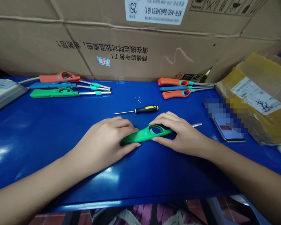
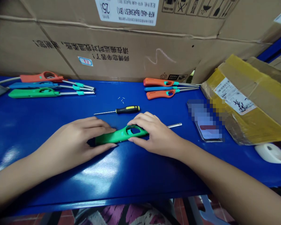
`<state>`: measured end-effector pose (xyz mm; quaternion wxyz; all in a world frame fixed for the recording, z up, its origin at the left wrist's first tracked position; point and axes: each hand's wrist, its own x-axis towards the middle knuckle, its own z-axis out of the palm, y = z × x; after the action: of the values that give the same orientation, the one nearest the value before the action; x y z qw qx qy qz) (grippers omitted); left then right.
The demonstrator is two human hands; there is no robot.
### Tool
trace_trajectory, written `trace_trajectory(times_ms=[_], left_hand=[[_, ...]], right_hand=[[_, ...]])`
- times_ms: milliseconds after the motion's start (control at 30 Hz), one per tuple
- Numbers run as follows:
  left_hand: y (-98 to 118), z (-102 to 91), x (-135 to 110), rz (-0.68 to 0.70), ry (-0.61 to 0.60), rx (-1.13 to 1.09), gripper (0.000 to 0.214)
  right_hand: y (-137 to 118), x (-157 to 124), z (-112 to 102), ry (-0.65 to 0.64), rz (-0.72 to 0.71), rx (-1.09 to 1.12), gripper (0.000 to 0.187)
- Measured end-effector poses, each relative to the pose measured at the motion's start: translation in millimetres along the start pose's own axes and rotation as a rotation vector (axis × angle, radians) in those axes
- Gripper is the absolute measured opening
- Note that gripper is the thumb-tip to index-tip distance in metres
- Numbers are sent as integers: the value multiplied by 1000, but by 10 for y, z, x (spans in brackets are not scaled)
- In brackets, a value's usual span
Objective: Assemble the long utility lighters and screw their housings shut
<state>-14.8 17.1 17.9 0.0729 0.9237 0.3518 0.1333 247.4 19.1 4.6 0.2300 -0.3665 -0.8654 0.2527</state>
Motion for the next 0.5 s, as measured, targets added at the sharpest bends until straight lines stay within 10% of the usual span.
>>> trace_trajectory(times_ms=[500], left_hand=[[33,37,-19,-29,-13,-7,27]], right_hand=[[-18,-17,-9,-64,80,13,30]])
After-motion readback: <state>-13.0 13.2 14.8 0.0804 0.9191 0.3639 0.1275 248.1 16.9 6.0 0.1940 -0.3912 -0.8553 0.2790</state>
